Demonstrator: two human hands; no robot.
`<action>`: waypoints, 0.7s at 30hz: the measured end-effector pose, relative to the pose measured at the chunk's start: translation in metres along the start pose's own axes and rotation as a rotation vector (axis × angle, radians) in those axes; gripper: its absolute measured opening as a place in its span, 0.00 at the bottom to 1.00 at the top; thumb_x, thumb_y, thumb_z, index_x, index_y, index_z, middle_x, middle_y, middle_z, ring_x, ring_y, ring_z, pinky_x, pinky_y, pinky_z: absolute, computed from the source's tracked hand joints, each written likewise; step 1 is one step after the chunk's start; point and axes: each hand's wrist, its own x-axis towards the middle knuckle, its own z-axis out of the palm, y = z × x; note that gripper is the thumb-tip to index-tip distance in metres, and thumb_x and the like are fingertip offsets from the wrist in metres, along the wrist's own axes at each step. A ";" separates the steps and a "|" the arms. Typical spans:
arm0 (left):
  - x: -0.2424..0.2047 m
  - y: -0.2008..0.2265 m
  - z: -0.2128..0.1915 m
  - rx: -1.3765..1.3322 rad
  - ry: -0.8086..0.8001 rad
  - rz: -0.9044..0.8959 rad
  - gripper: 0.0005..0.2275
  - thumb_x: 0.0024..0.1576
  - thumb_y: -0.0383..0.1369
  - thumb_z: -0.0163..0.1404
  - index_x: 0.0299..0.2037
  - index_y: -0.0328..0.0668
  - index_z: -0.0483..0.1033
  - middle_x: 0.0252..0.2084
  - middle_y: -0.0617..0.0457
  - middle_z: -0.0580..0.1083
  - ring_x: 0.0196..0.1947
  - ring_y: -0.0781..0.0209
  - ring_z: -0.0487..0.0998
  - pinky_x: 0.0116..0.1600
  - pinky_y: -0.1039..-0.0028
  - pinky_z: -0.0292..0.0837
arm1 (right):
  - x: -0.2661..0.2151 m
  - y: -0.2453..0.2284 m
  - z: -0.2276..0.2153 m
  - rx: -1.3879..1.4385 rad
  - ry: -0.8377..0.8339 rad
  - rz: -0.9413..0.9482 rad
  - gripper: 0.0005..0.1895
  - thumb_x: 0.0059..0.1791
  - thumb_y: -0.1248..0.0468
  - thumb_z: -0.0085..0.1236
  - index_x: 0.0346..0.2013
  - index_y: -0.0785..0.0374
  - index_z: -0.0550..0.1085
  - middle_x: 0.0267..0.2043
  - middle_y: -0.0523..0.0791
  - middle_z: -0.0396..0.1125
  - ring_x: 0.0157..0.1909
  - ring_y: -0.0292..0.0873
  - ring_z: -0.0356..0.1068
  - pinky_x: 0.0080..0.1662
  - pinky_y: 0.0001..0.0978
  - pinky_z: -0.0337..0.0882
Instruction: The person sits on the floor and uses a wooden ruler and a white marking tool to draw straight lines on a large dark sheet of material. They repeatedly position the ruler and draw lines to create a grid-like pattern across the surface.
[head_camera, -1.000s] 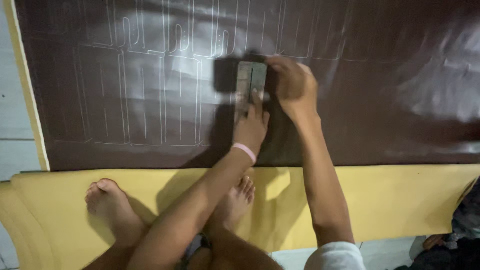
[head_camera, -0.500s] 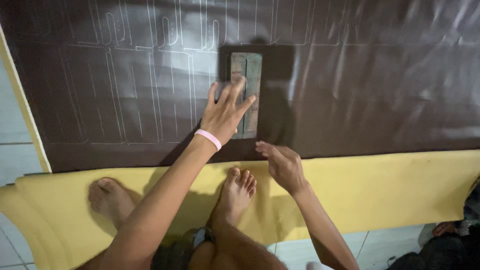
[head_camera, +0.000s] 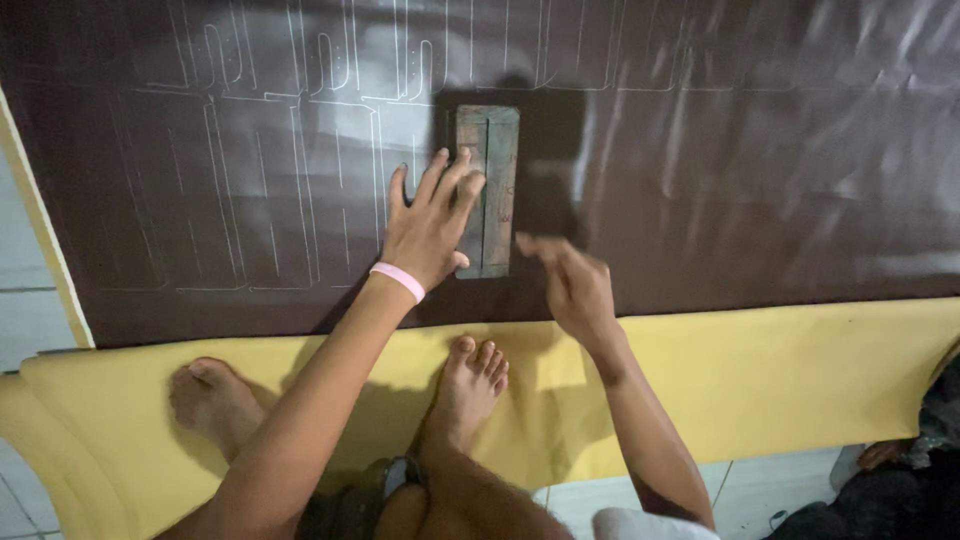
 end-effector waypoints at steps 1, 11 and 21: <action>0.000 -0.001 -0.002 -0.011 -0.008 -0.009 0.51 0.34 0.44 0.71 0.70 0.51 0.56 0.77 0.52 0.51 0.77 0.51 0.47 0.72 0.38 0.40 | 0.015 0.003 0.006 -0.043 0.050 0.025 0.15 0.54 0.77 0.46 0.51 0.63 0.75 0.50 0.48 0.76 0.46 0.47 0.79 0.47 0.38 0.78; -0.001 -0.010 -0.006 -0.045 -0.027 -0.012 0.51 0.34 0.49 0.70 0.69 0.47 0.55 0.74 0.56 0.57 0.75 0.58 0.51 0.71 0.39 0.40 | -0.009 0.000 0.010 -0.318 -0.251 -0.545 0.12 0.45 0.69 0.59 0.42 0.56 0.74 0.48 0.44 0.75 0.48 0.45 0.75 0.50 0.42 0.73; 0.028 0.024 0.030 -0.221 0.070 0.148 0.55 0.32 0.54 0.69 0.73 0.54 0.51 0.77 0.58 0.51 0.76 0.54 0.48 0.73 0.31 0.28 | -0.041 0.060 -0.001 -0.268 0.298 0.121 0.17 0.53 0.66 0.59 0.56 0.60 0.70 0.47 0.49 0.64 0.49 0.52 0.65 0.54 0.41 0.68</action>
